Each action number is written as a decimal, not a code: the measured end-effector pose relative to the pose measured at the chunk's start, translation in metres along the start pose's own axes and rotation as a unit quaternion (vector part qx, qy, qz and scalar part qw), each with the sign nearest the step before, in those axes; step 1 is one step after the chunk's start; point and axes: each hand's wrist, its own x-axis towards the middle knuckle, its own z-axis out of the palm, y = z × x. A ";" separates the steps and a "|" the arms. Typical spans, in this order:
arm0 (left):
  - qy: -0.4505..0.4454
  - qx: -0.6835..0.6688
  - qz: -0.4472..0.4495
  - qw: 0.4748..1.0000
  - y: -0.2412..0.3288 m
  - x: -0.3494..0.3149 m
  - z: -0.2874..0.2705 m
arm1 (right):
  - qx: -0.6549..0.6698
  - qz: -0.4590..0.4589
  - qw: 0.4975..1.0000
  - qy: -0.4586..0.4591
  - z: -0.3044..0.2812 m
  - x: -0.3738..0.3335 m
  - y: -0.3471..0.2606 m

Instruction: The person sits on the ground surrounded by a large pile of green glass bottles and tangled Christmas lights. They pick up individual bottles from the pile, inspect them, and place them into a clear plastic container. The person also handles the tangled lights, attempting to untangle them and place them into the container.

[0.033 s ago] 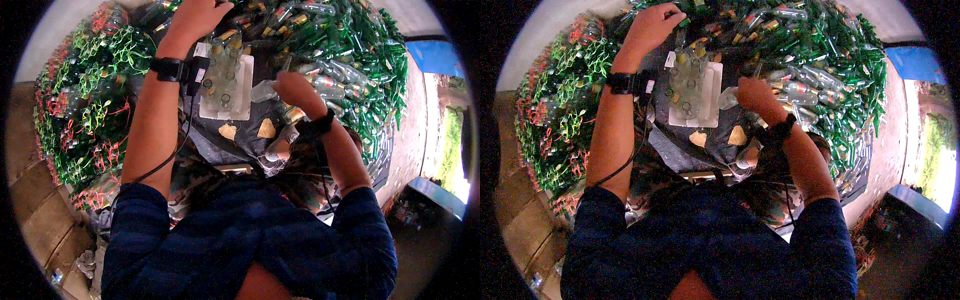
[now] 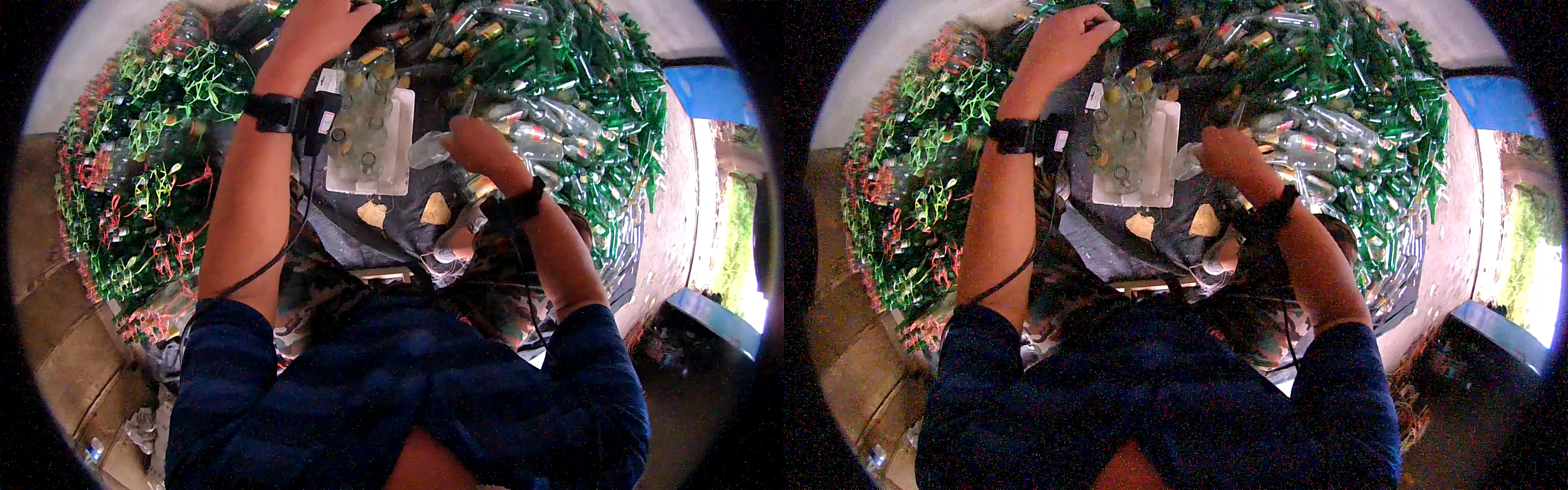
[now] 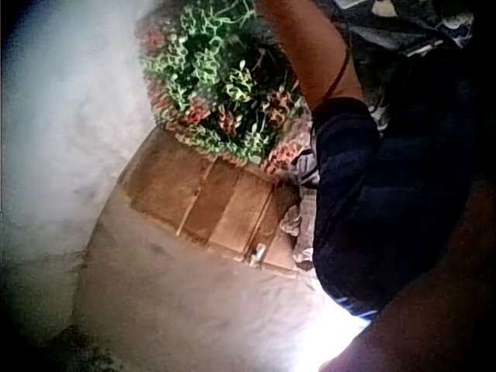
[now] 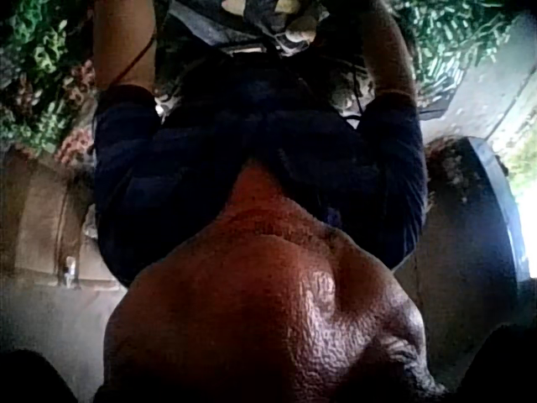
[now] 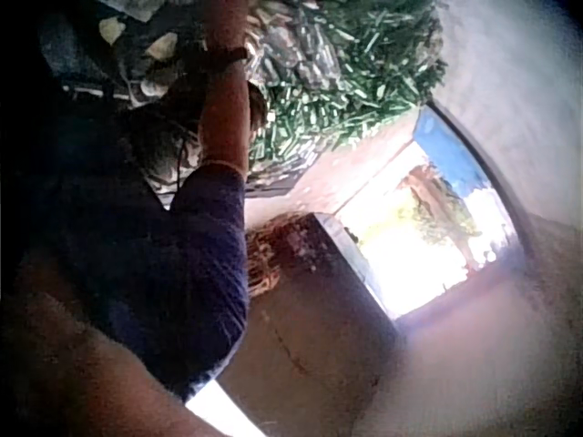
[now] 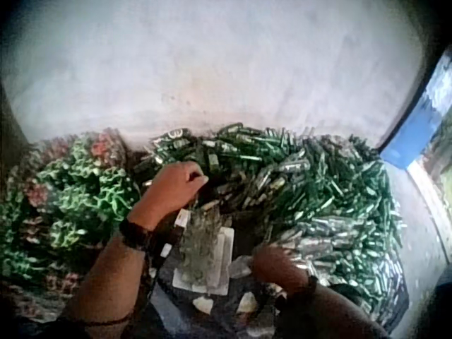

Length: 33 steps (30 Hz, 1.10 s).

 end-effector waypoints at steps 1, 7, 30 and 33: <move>0.008 0.014 0.017 1.000 -0.002 0.001 0.002 | 0.000 -0.012 1.000 -0.009 0.003 0.000 -0.004; 0.045 0.033 0.056 0.997 -0.036 0.011 0.020 | 0.018 -0.023 0.999 -0.042 -0.004 0.000 -0.030; 0.060 0.077 0.085 0.992 -0.040 0.005 0.023 | 0.012 -0.084 0.996 -0.036 0.027 0.018 -0.068; 0.050 0.085 0.087 0.991 -0.040 0.004 0.027 | 0.021 -0.082 0.995 -0.043 0.027 0.021 -0.065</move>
